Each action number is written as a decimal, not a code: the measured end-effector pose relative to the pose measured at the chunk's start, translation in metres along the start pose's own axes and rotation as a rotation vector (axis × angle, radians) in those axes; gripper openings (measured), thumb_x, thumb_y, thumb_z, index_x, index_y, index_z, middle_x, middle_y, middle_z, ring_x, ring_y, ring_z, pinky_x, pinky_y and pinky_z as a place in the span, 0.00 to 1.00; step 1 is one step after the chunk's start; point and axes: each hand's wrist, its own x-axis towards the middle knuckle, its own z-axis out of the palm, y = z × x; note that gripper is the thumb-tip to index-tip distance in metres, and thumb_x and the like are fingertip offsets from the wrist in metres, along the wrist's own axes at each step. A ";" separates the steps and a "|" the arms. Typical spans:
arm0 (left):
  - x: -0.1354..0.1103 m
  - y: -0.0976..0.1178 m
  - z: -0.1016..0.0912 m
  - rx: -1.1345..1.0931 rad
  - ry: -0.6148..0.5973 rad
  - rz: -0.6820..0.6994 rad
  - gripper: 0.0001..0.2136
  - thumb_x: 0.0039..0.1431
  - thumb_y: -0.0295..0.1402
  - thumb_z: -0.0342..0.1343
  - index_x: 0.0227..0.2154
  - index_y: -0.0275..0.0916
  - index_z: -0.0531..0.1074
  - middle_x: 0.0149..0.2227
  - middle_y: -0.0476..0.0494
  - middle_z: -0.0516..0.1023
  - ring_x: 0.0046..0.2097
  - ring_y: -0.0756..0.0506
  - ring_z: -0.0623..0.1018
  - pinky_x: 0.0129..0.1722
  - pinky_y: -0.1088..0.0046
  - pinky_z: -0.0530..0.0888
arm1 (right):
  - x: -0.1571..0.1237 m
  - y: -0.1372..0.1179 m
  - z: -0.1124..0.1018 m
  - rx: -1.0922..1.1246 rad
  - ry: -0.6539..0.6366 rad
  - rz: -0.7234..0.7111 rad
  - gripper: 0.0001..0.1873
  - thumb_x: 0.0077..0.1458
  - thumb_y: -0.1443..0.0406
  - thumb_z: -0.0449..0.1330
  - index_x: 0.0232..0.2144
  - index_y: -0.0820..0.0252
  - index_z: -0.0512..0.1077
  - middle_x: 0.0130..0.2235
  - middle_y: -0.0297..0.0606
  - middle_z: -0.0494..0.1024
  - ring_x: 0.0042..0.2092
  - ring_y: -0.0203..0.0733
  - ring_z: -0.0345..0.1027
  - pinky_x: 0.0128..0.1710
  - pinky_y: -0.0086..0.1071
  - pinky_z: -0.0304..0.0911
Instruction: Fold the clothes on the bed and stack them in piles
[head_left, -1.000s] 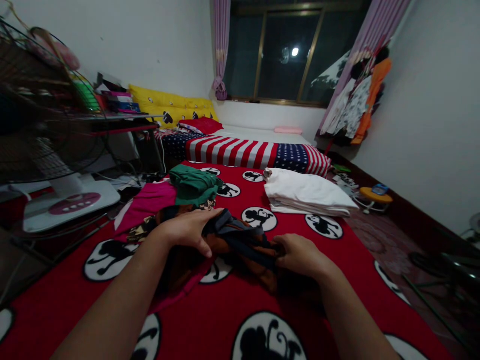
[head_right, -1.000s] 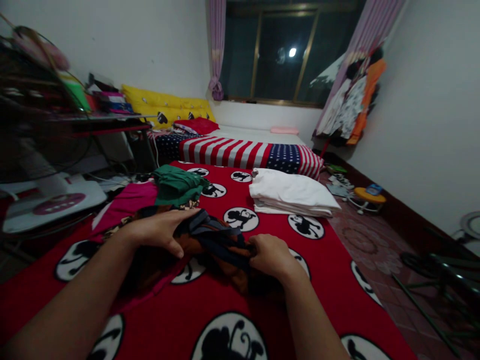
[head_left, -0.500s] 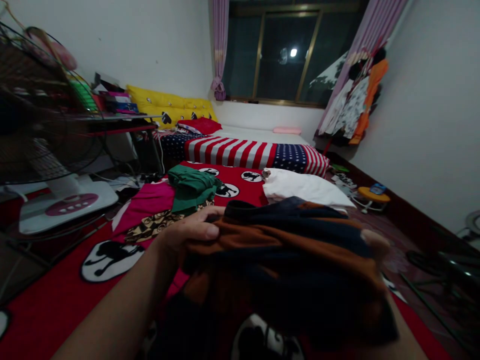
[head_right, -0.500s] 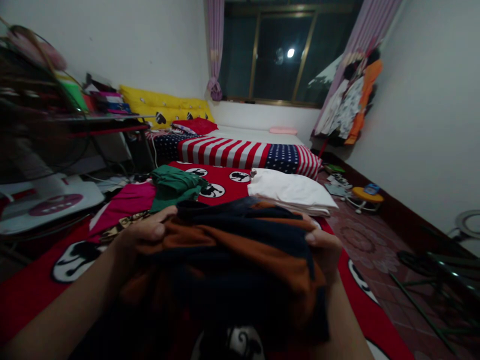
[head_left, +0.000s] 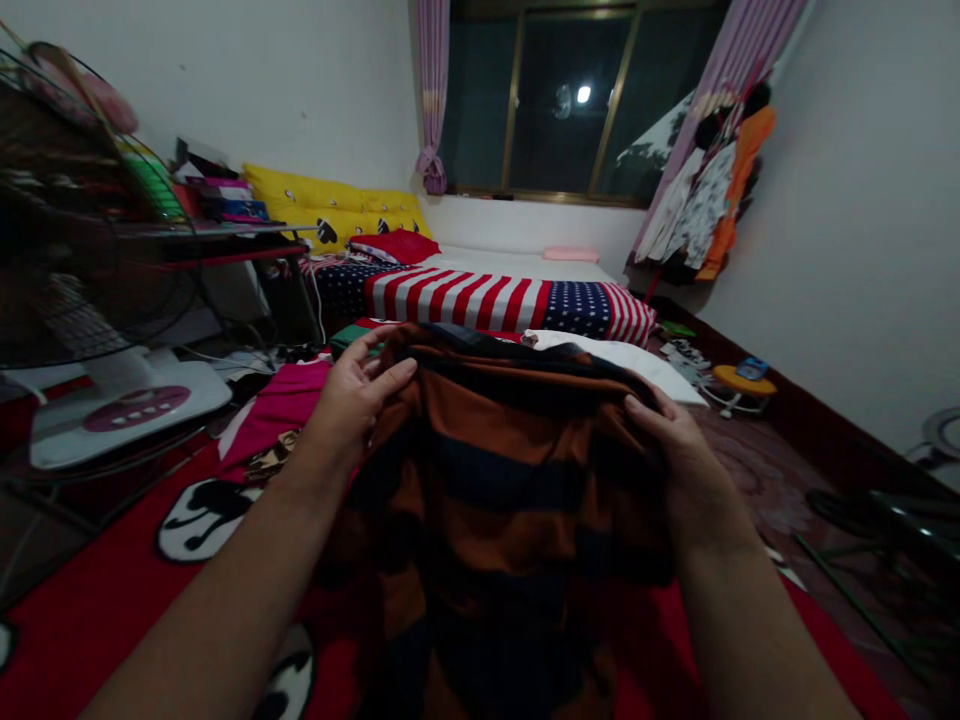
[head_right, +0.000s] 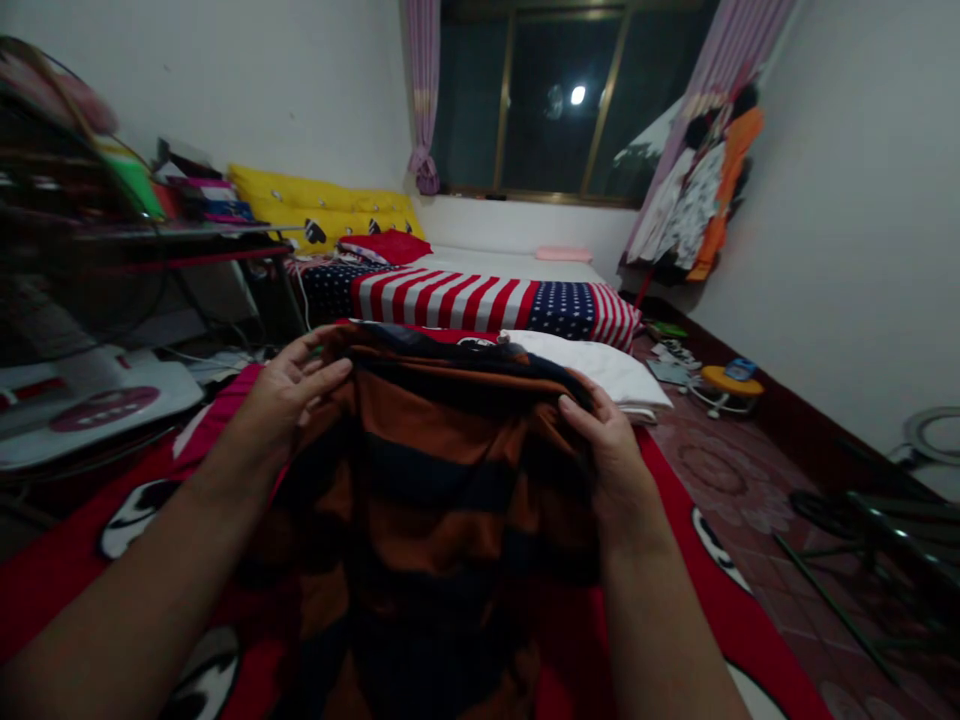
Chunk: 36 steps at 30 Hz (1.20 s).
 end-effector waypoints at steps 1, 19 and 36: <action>0.003 -0.008 0.000 0.009 0.042 0.016 0.37 0.40 0.39 0.67 0.56 0.42 0.62 0.55 0.36 0.70 0.55 0.37 0.72 0.50 0.65 0.73 | 0.004 0.010 0.002 0.014 0.028 -0.019 0.43 0.46 0.53 0.64 0.63 0.46 0.53 0.58 0.40 0.69 0.56 0.51 0.67 0.54 0.43 0.65; -0.042 -0.019 0.022 0.832 -0.851 -0.313 0.23 0.53 0.53 0.52 0.17 0.38 0.72 0.16 0.46 0.74 0.18 0.47 0.73 0.18 0.77 0.63 | 0.004 0.037 0.008 -0.625 -0.061 0.070 0.16 0.48 0.57 0.61 0.35 0.63 0.76 0.35 0.43 0.81 0.38 0.47 0.75 0.37 0.37 0.69; -0.082 -0.029 -0.009 0.431 -0.475 -0.374 0.14 0.47 0.44 0.61 0.25 0.39 0.66 0.21 0.53 0.70 0.23 0.50 0.70 0.23 0.77 0.63 | -0.008 0.008 0.021 -0.882 -0.117 -0.042 0.12 0.50 0.59 0.60 0.35 0.58 0.79 0.33 0.38 0.80 0.34 0.44 0.72 0.34 0.34 0.63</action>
